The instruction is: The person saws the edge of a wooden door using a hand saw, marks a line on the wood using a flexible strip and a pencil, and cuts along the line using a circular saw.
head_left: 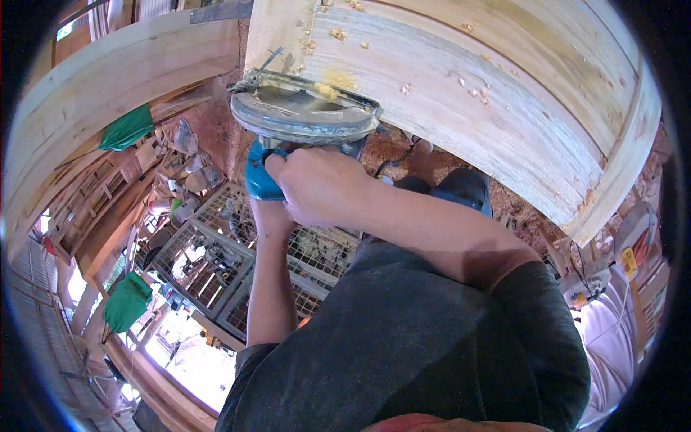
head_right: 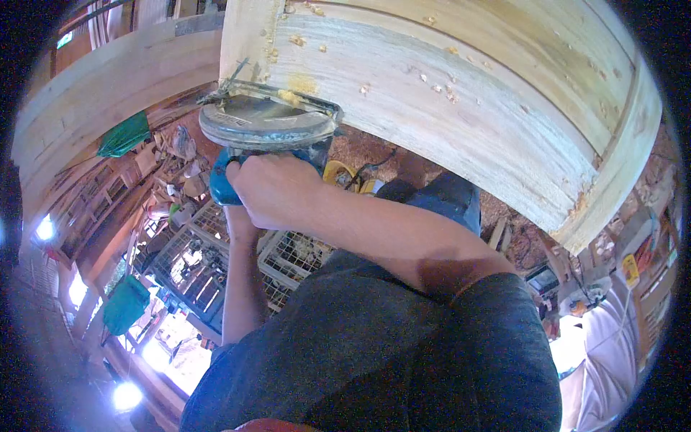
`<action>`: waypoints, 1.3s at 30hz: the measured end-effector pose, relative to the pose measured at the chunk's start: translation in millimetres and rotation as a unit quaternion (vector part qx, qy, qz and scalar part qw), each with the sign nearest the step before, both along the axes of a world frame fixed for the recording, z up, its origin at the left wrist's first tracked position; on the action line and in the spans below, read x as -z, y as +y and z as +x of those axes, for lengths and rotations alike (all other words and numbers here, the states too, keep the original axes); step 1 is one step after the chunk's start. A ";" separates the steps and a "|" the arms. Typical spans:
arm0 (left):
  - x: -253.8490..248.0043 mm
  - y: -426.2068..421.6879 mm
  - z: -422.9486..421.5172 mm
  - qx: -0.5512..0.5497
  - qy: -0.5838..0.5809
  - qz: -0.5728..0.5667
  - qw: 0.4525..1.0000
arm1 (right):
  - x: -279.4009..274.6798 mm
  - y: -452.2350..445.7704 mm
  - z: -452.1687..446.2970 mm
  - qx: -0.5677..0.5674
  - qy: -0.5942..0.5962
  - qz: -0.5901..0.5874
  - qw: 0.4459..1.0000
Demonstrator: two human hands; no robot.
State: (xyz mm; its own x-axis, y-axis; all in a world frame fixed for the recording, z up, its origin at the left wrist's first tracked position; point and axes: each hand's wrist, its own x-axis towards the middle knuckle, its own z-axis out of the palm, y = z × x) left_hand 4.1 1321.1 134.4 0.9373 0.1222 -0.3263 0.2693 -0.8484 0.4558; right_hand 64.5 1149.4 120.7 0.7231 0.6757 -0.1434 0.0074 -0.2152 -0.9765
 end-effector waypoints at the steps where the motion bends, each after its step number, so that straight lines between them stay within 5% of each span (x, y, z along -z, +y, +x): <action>1: 0.6 1.0 0.0 -0.004 0.001 -0.002 1.000 | 0.7 1.1 0.9 0.000 0.000 0.003 1.000; 15: 6.9 25.4 8.2 0.032 0.008 0.041 0.999 | 5.0 18.7 11.6 -0.002 -0.011 0.009 1.000; 24: 9.8 46.5 9.4 -0.047 0.026 -0.009 0.999 | 2.7 31.6 20.7 -0.006 -0.014 -0.009 1.000; 33: 7.7 59.1 20.9 0.022 0.049 0.056 0.997 | 1.3 45.0 25.7 0.002 -0.012 -0.016 1.000; 39: 16.6 77.0 28.8 0.021 -0.021 -0.009 1.000 | 0.2 58.7 30.1 0.022 -0.030 -0.021 0.999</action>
